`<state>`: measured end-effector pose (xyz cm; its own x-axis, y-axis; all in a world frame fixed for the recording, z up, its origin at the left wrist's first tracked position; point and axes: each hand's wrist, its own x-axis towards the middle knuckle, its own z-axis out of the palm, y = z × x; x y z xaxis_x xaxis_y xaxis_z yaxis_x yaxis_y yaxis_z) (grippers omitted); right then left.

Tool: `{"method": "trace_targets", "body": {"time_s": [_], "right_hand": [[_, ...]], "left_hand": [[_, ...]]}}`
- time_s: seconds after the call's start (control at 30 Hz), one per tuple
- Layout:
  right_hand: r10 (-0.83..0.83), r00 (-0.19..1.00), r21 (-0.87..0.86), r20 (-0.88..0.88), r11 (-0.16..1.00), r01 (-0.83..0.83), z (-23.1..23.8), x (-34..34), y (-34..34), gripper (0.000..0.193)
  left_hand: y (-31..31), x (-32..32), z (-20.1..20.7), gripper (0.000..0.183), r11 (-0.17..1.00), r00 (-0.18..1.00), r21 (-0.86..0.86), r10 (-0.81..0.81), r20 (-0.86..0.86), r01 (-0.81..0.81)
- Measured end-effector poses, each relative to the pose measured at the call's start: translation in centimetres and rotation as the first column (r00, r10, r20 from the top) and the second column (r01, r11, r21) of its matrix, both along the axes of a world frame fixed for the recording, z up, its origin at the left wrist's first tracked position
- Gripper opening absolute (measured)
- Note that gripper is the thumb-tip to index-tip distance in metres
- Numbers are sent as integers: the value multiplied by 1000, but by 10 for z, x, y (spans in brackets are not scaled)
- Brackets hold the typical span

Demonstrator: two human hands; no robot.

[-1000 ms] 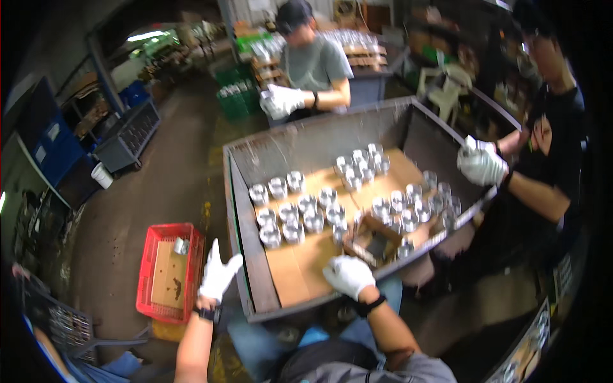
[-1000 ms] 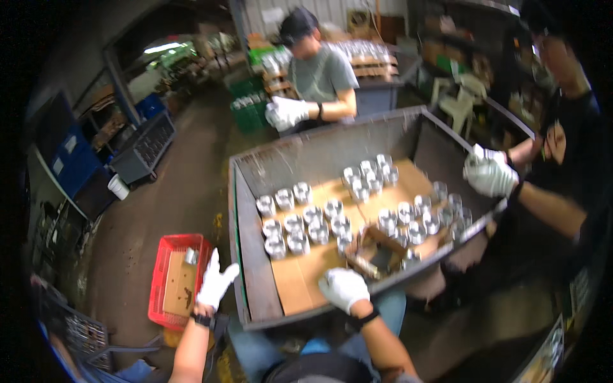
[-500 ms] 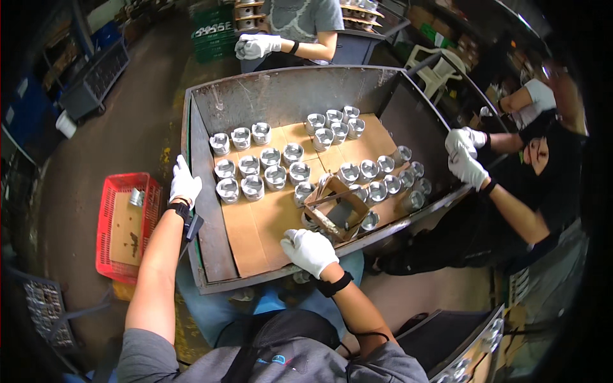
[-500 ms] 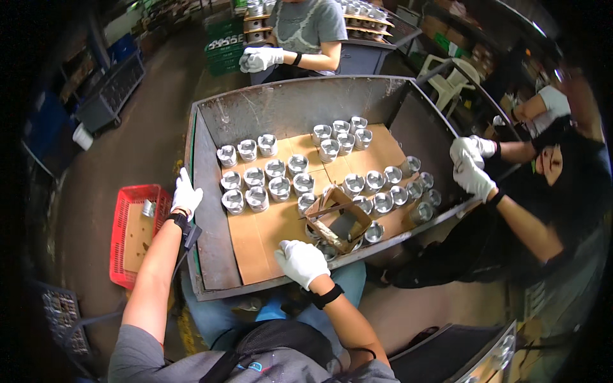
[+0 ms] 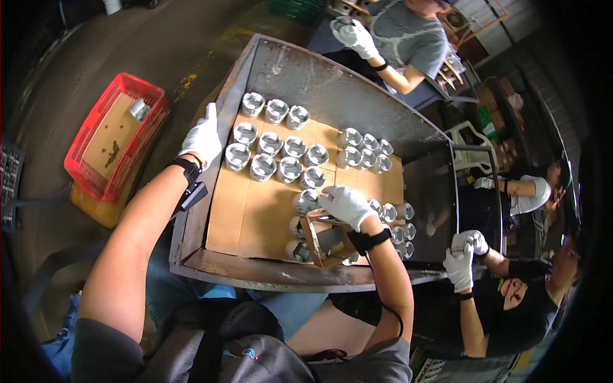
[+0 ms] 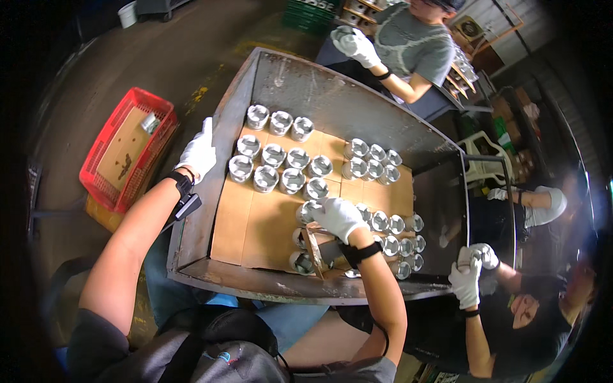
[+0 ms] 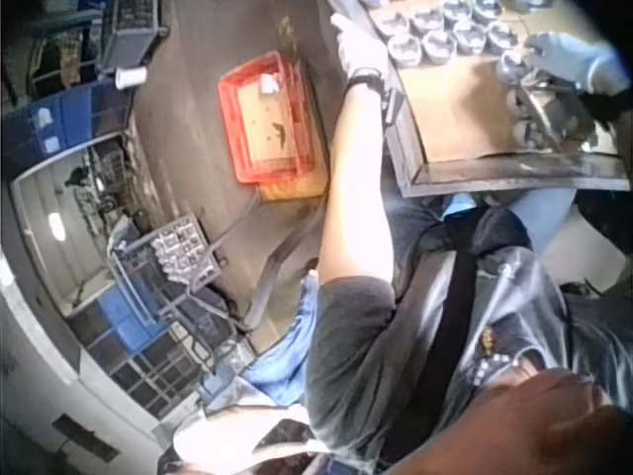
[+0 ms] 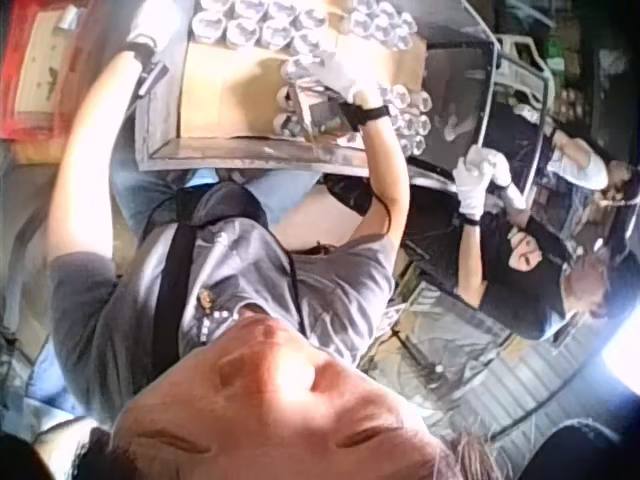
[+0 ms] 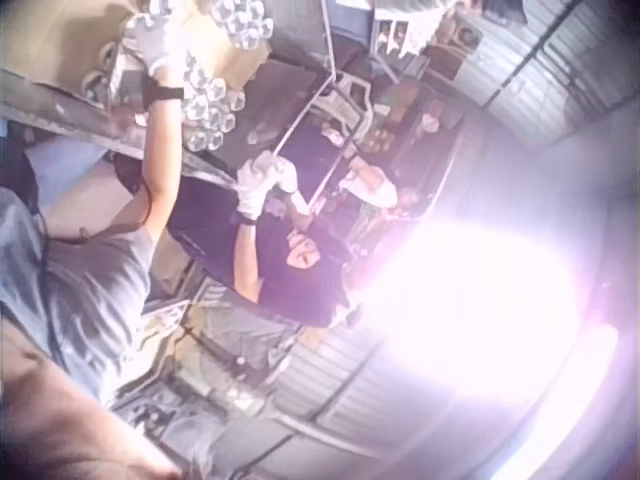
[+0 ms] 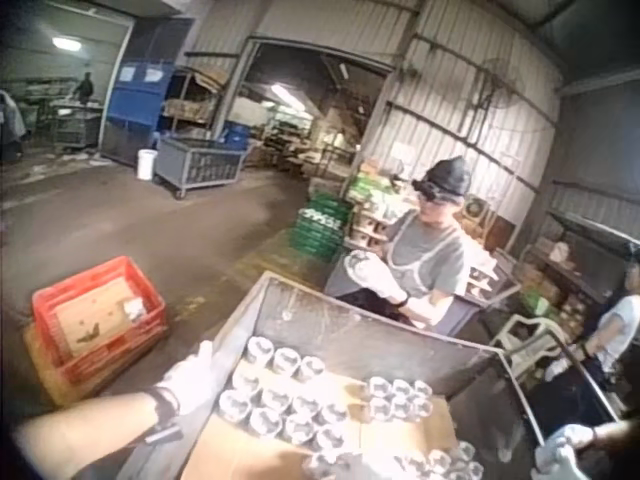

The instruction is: Inspecting and packing metal pistons into a large container on a fabrication floor.

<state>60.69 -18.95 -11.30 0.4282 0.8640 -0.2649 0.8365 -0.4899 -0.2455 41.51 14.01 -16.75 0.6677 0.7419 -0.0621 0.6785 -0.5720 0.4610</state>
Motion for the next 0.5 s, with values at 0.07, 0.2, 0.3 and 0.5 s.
{"method": "trace_targets", "body": {"time_s": [0.07, 0.2, 0.3, 0.5], "right_hand": [[8, 999, -43, -52, 999, -10, -16, 11, 31, 36], [30, 982, -131, -188, 990, -55, -73, 2, 81, 38], [139, 944, -161, -300, 968, -194, -120, -17, 116, 43], [73, 928, -239, -365, 956, -169, -201, -46, 171, 49]], "left_hand": [[0, 0, -1, 75, 999, 999, 12, 32, -36, -32], [-7, 1, 11, 78, 999, 999, -36, 35, -39, -36], [-4, -2, -1, 77, 993, 999, 115, 5, -54, 1], [-9, -1, 13, 77, 997, 998, -70, 29, -64, -33]]}}
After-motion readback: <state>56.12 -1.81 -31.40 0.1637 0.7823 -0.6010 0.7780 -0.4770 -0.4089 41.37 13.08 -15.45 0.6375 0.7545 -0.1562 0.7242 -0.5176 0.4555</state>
